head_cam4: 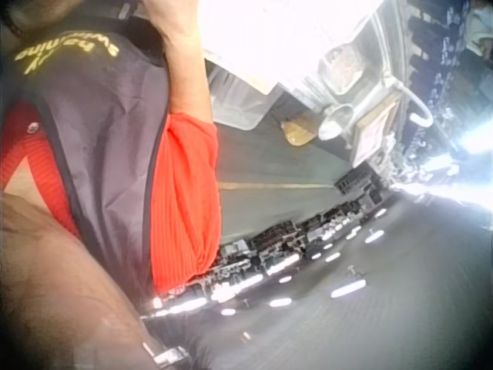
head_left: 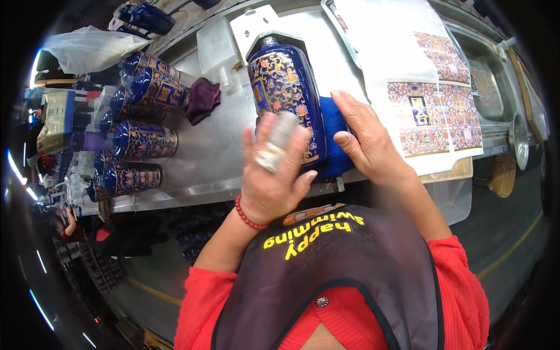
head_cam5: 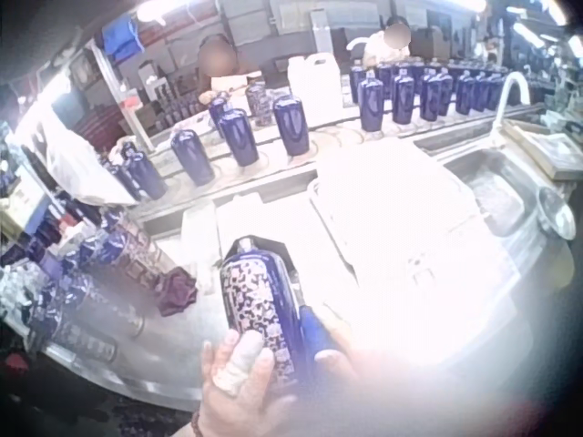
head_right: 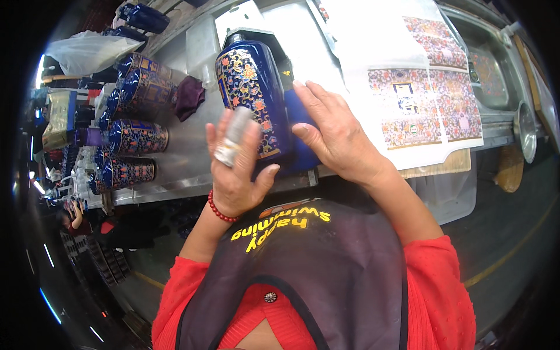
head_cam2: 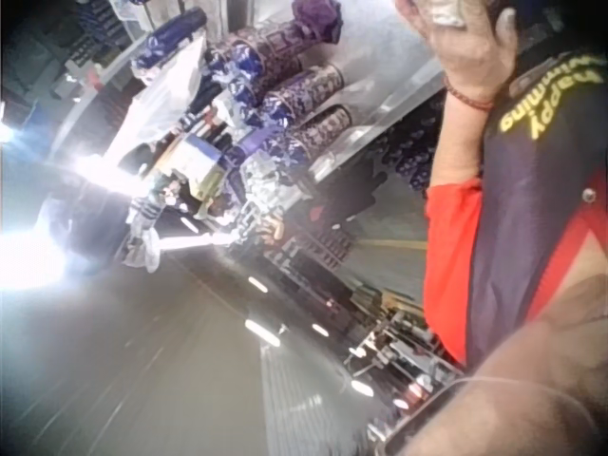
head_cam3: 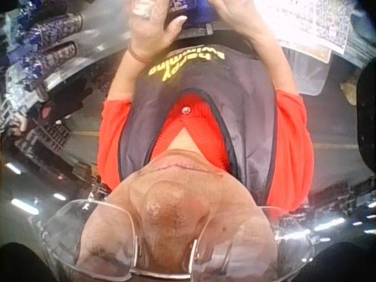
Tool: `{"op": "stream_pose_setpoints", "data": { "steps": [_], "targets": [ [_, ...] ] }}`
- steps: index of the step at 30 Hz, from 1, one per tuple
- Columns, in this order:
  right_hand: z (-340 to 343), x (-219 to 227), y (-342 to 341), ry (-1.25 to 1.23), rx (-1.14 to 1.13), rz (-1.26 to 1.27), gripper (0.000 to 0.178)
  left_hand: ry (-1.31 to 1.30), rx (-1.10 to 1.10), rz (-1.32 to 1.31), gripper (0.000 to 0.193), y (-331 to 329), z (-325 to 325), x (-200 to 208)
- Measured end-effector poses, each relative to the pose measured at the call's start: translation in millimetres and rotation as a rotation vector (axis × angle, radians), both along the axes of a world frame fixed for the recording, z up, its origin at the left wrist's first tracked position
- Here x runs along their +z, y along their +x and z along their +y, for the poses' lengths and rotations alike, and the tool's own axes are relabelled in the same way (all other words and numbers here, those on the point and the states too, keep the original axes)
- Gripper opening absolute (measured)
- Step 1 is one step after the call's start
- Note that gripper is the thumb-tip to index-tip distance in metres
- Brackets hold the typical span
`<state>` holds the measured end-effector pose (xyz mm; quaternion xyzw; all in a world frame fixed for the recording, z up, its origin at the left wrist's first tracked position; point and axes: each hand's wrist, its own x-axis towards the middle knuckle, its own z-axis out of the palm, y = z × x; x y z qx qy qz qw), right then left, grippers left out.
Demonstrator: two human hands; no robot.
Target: The person applies decorative stickers to a blue bottle, smoothing them with a green card and rotating the bottle to cover multiple sides. The person also handles a sheet of stickers and a blue cloth during the process.
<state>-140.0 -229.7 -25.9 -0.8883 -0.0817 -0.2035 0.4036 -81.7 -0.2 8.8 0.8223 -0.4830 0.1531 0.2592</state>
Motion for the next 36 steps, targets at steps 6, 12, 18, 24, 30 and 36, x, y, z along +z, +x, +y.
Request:
{"op": "stream_pose_setpoints", "data": {
  "steps": [6,12,18,24,30,36],
  "targets": [
    [2.3,-5.6,0.9,0.049,0.016,0.021,0.056,0.088,0.104,-0.073,0.065,3.5,-0.2,-8.6],
    [2.2,-6.6,2.6,0.023,0.035,0.003,0.055,0.175,0.07,-0.16,0.046,-1.1,0.1,-7.9],
    [1.4,-5.0,3.3,0.018,0.05,-0.013,0.054,0.197,-0.01,-0.209,0.047,-4.0,-3.6,0.2],
    [-6.4,0.4,6.6,0.073,0.063,0.025,0.057,0.258,-0.116,-0.263,0.042,-11.1,-13.9,5.7],
    [-22.5,13.2,15.9,0.112,-0.006,0.05,0.062,0.09,-0.066,-0.081,0.049,-10.2,-14.2,13.8],
    [-25.5,37.8,35.0,0.353,-0.096,0.105,0.04,0.112,-0.151,0.052,0.059,8.6,-15.6,28.1]
  ]
}}
